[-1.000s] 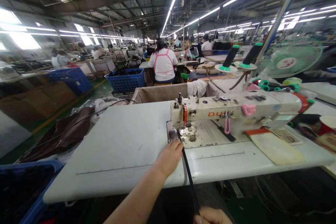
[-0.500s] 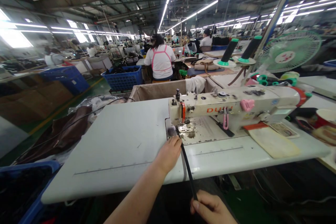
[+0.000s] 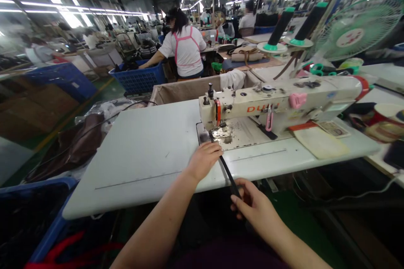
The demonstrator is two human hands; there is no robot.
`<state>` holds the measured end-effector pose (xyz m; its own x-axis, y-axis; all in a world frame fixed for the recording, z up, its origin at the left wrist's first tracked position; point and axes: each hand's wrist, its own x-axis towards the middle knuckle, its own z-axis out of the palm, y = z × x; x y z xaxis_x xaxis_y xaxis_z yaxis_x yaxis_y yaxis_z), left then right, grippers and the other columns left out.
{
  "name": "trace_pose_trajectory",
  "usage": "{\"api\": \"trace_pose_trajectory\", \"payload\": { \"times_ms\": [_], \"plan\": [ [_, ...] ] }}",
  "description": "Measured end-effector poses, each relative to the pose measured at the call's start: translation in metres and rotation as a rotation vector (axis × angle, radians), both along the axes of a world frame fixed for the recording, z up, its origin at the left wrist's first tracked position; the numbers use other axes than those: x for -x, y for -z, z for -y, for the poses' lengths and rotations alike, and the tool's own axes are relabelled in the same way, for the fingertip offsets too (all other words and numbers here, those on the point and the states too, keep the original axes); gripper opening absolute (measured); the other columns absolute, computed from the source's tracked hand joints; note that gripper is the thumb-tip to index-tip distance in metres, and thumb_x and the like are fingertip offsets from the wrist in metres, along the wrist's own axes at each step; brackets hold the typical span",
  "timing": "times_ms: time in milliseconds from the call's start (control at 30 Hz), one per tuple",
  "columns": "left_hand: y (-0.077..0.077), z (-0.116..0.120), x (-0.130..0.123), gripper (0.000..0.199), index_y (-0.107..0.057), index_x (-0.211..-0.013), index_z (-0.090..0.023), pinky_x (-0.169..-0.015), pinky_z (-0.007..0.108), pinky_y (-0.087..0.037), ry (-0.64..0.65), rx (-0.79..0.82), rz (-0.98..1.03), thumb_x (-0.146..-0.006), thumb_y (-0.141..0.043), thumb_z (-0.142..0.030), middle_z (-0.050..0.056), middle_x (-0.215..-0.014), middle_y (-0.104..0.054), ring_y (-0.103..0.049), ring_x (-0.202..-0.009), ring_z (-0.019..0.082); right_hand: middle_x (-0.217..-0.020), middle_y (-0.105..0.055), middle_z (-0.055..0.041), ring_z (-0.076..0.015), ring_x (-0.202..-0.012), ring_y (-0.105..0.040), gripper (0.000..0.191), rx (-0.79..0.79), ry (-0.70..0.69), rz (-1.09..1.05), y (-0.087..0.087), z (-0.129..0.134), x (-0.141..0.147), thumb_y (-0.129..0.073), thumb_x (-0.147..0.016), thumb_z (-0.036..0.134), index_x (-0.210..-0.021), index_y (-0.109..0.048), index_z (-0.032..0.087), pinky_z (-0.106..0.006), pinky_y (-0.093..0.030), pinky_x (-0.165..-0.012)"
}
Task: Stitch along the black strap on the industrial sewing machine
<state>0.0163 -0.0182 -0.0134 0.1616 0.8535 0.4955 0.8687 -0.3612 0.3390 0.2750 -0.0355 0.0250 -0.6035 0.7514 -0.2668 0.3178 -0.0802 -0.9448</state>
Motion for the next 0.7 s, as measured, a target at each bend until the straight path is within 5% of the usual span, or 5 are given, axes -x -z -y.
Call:
{"api": "trace_pose_trajectory", "payload": {
  "times_ms": [100,200,433,700],
  "plan": [
    [0.0,-0.003,0.007,0.013,-0.08,-0.108,-0.027,-0.112,0.047,-0.05,0.111,0.02,0.093,-0.102,-0.069,-0.029,0.003,-0.112,-0.082,-0.069,-0.125,0.025,-0.102,-0.074,-0.0113,-0.0293,-0.091,-0.074,0.029,-0.447,0.073,0.131,-0.003,-0.008,-0.011,-0.059,-0.093,0.04,-0.115,-0.069,0.023,-0.045,-0.06,-0.086],
    [-0.001,-0.007,0.011,0.017,-0.083,-0.1,-0.027,-0.103,0.045,-0.052,0.158,0.039,0.173,-0.1,-0.071,-0.039,0.004,-0.101,-0.081,-0.071,-0.115,0.026,-0.109,-0.076,-0.0144,-0.031,-0.099,-0.074,0.031,-0.618,0.102,0.149,-0.007,-0.018,-0.02,-0.052,-0.097,0.039,-0.111,-0.074,0.022,-0.048,-0.058,-0.096],
    [-0.016,-0.008,0.005,0.025,-0.081,-0.097,-0.026,-0.103,0.044,-0.05,0.186,0.172,0.257,-0.103,-0.064,-0.043,0.007,-0.1,-0.077,-0.066,-0.11,0.026,-0.068,-0.067,-0.0013,-0.0185,-0.056,-0.06,0.033,-0.083,0.177,0.062,-0.003,-0.031,-0.019,-0.062,-0.091,0.052,-0.077,-0.071,0.023,-0.034,-0.051,-0.06],
    [-0.033,-0.01,-0.023,0.015,-0.079,-0.091,-0.024,-0.099,0.04,-0.048,0.12,0.263,0.182,-0.098,-0.072,-0.036,0.005,-0.096,-0.073,-0.064,-0.103,0.024,-0.066,-0.064,-0.0005,-0.0148,-0.055,-0.052,0.05,0.095,0.215,-0.059,0.006,-0.033,-0.02,-0.072,-0.08,0.07,-0.077,-0.07,0.021,-0.031,-0.042,-0.057]
  ]
}}
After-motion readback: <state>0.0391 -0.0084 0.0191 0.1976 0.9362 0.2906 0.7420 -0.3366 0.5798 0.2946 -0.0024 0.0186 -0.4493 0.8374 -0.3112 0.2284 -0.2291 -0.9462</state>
